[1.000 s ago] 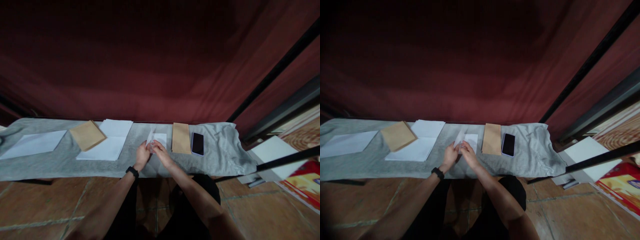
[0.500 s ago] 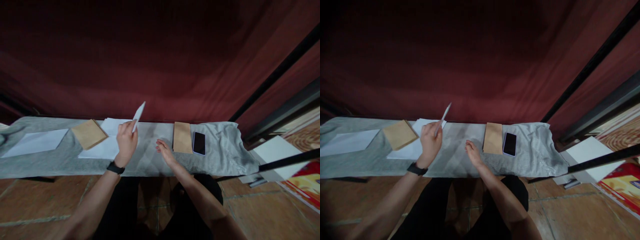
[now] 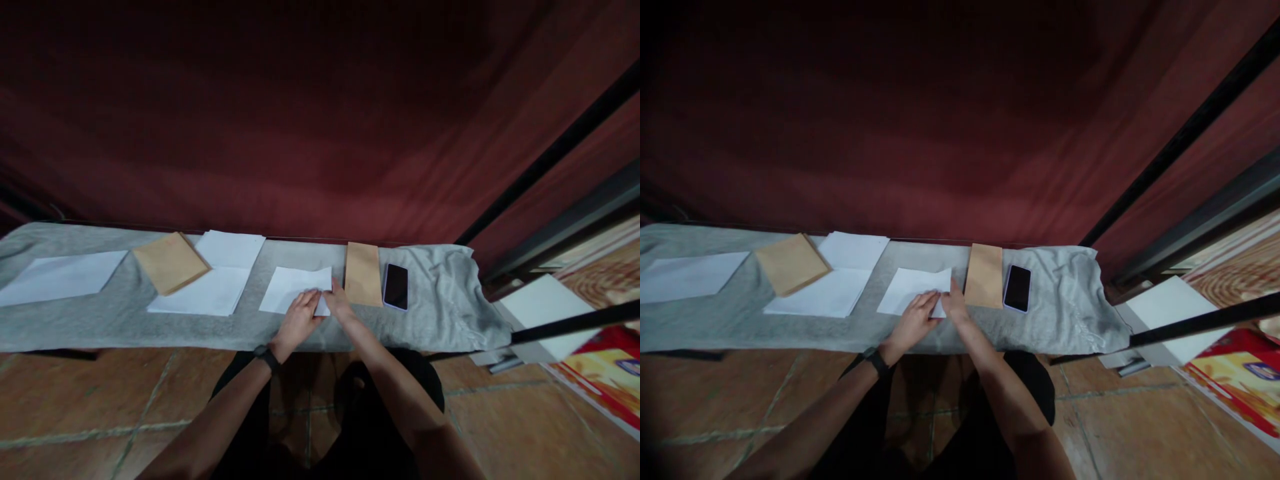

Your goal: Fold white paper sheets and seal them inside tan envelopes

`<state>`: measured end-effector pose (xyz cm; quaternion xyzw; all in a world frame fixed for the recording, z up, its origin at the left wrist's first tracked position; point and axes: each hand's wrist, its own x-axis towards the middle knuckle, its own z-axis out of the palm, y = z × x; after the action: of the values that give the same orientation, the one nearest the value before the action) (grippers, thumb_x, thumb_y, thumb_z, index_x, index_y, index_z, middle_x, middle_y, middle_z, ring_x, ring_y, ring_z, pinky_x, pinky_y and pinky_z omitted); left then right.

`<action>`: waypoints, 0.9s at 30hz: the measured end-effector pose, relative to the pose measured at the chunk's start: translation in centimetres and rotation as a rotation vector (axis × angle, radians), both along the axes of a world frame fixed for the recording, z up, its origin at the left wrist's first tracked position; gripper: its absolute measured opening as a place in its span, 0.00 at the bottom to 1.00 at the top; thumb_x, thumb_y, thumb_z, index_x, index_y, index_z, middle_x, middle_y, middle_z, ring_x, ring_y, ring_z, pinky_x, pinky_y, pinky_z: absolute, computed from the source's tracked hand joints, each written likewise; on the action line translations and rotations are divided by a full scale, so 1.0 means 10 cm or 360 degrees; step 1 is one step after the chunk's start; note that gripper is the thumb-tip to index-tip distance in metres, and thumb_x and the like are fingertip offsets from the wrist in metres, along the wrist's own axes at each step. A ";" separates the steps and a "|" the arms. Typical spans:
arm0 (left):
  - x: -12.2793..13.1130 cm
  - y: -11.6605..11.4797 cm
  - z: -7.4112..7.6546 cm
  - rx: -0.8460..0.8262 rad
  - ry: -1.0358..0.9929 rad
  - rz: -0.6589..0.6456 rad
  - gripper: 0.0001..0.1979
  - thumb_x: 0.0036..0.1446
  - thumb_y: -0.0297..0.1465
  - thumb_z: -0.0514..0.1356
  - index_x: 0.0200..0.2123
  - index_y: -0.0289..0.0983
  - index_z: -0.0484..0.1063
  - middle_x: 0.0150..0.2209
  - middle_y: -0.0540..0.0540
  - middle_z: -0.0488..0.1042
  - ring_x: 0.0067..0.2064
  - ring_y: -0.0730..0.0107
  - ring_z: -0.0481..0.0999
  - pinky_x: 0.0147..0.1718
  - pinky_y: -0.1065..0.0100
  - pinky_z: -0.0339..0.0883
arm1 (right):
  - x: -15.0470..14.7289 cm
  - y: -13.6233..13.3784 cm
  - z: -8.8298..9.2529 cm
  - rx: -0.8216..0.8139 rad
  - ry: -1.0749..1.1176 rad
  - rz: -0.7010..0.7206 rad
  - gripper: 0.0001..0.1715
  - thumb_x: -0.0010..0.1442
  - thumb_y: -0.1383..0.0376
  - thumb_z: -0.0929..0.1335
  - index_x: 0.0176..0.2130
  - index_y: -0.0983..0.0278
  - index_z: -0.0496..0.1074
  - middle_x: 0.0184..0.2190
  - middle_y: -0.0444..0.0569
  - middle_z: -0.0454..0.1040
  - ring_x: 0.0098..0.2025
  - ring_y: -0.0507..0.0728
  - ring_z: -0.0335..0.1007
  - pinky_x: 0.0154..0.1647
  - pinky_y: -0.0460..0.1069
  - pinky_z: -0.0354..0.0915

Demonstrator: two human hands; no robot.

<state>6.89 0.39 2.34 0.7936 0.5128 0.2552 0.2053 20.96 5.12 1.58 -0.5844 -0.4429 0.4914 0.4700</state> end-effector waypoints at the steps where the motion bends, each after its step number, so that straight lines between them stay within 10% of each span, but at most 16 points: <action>1: -0.04 -0.01 -0.01 -0.0012 -0.0022 0.0003 0.30 0.57 0.34 0.64 0.63 0.38 0.69 0.64 0.37 0.69 0.66 0.49 0.65 0.67 0.50 0.56 | 0.00 0.01 -0.01 0.0021 -0.0047 -0.0004 0.27 0.53 0.67 0.68 0.54 0.58 0.74 0.44 0.47 0.82 0.48 0.60 0.77 0.56 0.55 0.71; 9: -0.46 -0.05 -0.20 0.0051 -0.0107 0.0365 0.30 0.64 0.44 0.58 0.64 0.36 0.67 0.71 0.35 0.60 0.73 0.48 0.53 0.71 0.48 0.46 | -0.03 0.00 -0.08 0.0292 -0.0893 0.0161 0.42 0.61 0.72 0.60 0.72 0.65 0.54 0.60 0.59 0.72 0.57 0.65 0.74 0.65 0.61 0.65; 14: -0.47 -0.06 -0.28 0.0080 0.0065 0.0403 0.30 0.65 0.41 0.55 0.66 0.34 0.65 0.72 0.34 0.57 0.74 0.46 0.52 0.71 0.45 0.46 | -0.03 -0.05 -0.01 0.0512 -0.1266 0.0218 0.40 0.65 0.72 0.60 0.73 0.66 0.52 0.73 0.60 0.53 0.72 0.68 0.52 0.72 0.67 0.51; 20: -0.47 -0.06 -0.28 0.0133 0.0227 0.0310 0.29 0.65 0.35 0.52 0.68 0.36 0.63 0.73 0.35 0.55 0.74 0.47 0.50 0.70 0.44 0.45 | -0.29 -0.39 -0.18 0.0653 -0.1229 0.0626 0.32 0.73 0.59 0.59 0.71 0.66 0.58 0.72 0.56 0.56 0.75 0.62 0.48 0.75 0.63 0.47; 27: -0.48 -0.06 -0.28 0.0127 0.0261 0.0311 0.29 0.66 0.33 0.50 0.69 0.34 0.62 0.73 0.33 0.53 0.75 0.49 0.49 0.71 0.45 0.43 | -0.33 -0.66 -0.23 0.0672 -0.1299 0.0477 0.34 0.72 0.57 0.63 0.71 0.66 0.57 0.73 0.60 0.53 0.75 0.65 0.47 0.74 0.68 0.48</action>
<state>2.08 -0.25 -0.45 0.7656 0.5921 0.2285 0.1053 17.62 -1.47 -0.71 -0.5509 -0.7606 0.1836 0.2903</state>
